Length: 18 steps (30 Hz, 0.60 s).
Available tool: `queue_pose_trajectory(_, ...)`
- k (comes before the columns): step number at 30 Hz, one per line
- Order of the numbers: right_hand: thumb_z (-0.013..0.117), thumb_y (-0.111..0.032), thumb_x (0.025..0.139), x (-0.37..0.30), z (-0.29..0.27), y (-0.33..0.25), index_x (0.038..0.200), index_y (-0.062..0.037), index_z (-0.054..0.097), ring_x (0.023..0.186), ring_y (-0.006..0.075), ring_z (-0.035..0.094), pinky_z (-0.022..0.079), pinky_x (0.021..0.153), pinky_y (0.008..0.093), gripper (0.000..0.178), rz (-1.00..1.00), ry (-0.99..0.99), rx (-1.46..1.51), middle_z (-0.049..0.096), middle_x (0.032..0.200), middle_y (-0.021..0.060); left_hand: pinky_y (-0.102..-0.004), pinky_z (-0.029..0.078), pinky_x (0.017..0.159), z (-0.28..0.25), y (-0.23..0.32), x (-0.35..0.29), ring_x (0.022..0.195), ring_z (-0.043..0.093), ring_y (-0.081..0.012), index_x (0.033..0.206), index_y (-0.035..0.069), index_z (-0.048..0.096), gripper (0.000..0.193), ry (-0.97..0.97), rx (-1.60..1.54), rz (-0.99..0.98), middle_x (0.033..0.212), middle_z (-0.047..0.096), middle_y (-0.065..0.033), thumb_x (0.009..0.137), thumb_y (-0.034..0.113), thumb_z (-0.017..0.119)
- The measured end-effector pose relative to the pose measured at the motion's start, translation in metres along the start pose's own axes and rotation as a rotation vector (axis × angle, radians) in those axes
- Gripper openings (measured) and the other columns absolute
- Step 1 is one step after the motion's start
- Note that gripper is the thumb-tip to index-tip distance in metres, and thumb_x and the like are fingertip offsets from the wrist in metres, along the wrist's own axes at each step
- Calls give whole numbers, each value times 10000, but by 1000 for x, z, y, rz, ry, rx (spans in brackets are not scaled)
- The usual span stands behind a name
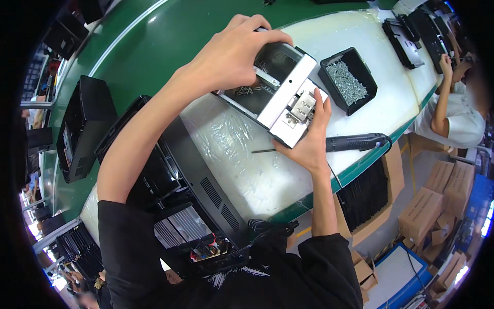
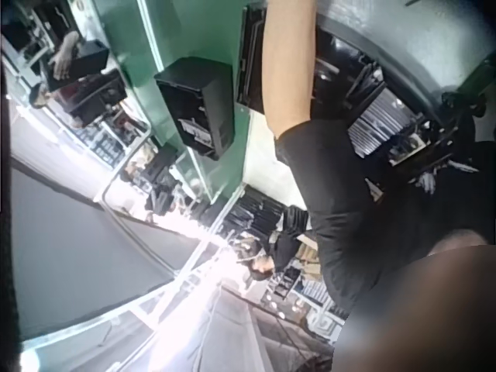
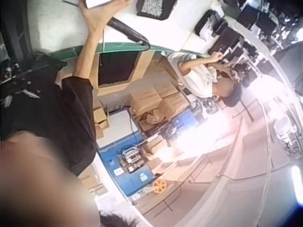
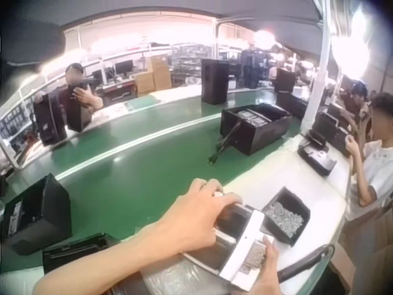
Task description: Use a screw feeder and electric screwdriver to install screws into an electronic housing.
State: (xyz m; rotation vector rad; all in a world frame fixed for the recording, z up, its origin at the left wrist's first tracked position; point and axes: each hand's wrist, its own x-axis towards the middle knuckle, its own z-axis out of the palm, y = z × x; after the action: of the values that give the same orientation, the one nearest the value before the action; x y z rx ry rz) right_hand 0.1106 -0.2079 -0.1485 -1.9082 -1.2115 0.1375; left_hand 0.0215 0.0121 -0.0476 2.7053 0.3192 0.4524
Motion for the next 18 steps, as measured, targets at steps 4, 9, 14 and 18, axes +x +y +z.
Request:
queue_pose_trajectory(4, 869, -227, 404, 21, -23, -23, 1482, -41, 314, 1384, 387, 316, 273, 1140, 441, 1226, -85, -7, -35, 337, 1468, 228, -356, 441, 1006, -13, -30, -11, 1139, 536, -313, 1233, 117, 607, 741, 17, -170, -29, 1154, 576, -132, 522, 35, 801)
queue_pose_trajectory(9, 831, -144, 387, 64, -80, -67, 1434, -113, 450, 1313, 382, 420, 381, 1065, 442, 1115, -294, -144, -2, 373, 1441, 229, -386, 424, 991, 5, -56, -36, 1127, 525, -340, 1295, 66, 475, 843, 57, -554, -145, 1154, 551, -196, 539, 92, 848)
queue_pose_trajectory(14, 828, -150, 374, 67, -102, -79, 1415, -88, 475, 1294, 370, 457, 380, 1062, 448, 1101, -307, -268, -31, 391, 1444, 215, -444, 443, 946, 30, -29, -49, 1108, 507, -427, 1341, 69, 385, 765, -38, -528, -106, 1112, 527, -257, 670, 70, 751)
queue_pose_trajectory(18, 825, -270, 394, 60, -113, -54, 1420, -21, 446, 1345, 355, 414, 331, 1099, 455, 1122, -272, -280, -16, 388, 1458, 229, -442, 429, 978, 5, -3, -43, 1120, 519, -383, 1393, 96, 377, 820, -144, -388, -169, 1149, 549, -224, 680, 85, 782)
